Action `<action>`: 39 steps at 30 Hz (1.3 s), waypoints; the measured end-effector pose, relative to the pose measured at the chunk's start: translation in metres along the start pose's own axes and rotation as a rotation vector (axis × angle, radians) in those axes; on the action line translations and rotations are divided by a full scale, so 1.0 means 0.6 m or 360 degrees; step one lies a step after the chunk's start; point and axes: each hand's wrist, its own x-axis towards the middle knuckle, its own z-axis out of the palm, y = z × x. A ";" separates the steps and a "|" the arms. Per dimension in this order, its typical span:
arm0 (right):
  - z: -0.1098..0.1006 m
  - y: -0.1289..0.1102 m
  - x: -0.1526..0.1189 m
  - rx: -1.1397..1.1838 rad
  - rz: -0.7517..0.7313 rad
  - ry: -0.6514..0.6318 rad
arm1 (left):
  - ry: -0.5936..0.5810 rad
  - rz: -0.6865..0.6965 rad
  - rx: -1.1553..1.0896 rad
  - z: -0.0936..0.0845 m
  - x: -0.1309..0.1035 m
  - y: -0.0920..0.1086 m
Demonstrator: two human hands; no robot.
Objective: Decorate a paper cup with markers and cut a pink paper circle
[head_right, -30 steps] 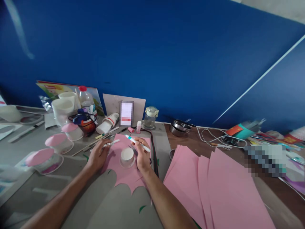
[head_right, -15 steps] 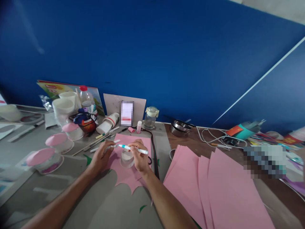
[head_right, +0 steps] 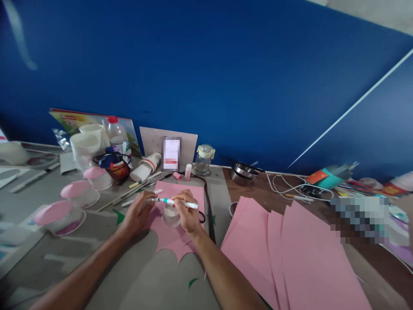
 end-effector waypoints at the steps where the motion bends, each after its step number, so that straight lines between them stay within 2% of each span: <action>1: 0.000 -0.001 0.000 -0.0016 -0.0006 -0.0007 | -0.0008 0.0006 0.0000 0.000 0.000 0.001; 8: 0.000 -0.004 -0.002 -0.0114 -0.0009 -0.0078 | -0.0077 0.0061 -0.0046 -0.004 0.000 0.018; 13: -0.001 0.003 -0.002 -0.0068 -0.0017 -0.0101 | -0.0107 -0.0009 -0.0078 -0.008 0.002 0.022; 17: 0.001 0.003 -0.002 -0.0036 -0.0035 -0.0109 | -0.0070 0.0014 -0.0097 -0.011 0.004 0.027; 23: 0.006 -0.013 0.003 0.0057 -0.0035 -0.0166 | 0.0098 0.0108 -0.0023 -0.011 0.005 0.043; 29: 0.012 -0.022 0.001 0.0154 -0.0017 -0.0133 | 0.0058 0.0063 -0.0005 -0.012 0.003 0.052; 39: 0.015 -0.013 -0.003 0.0220 0.0065 -0.0084 | 0.0026 0.0079 -0.0125 -0.017 0.009 0.074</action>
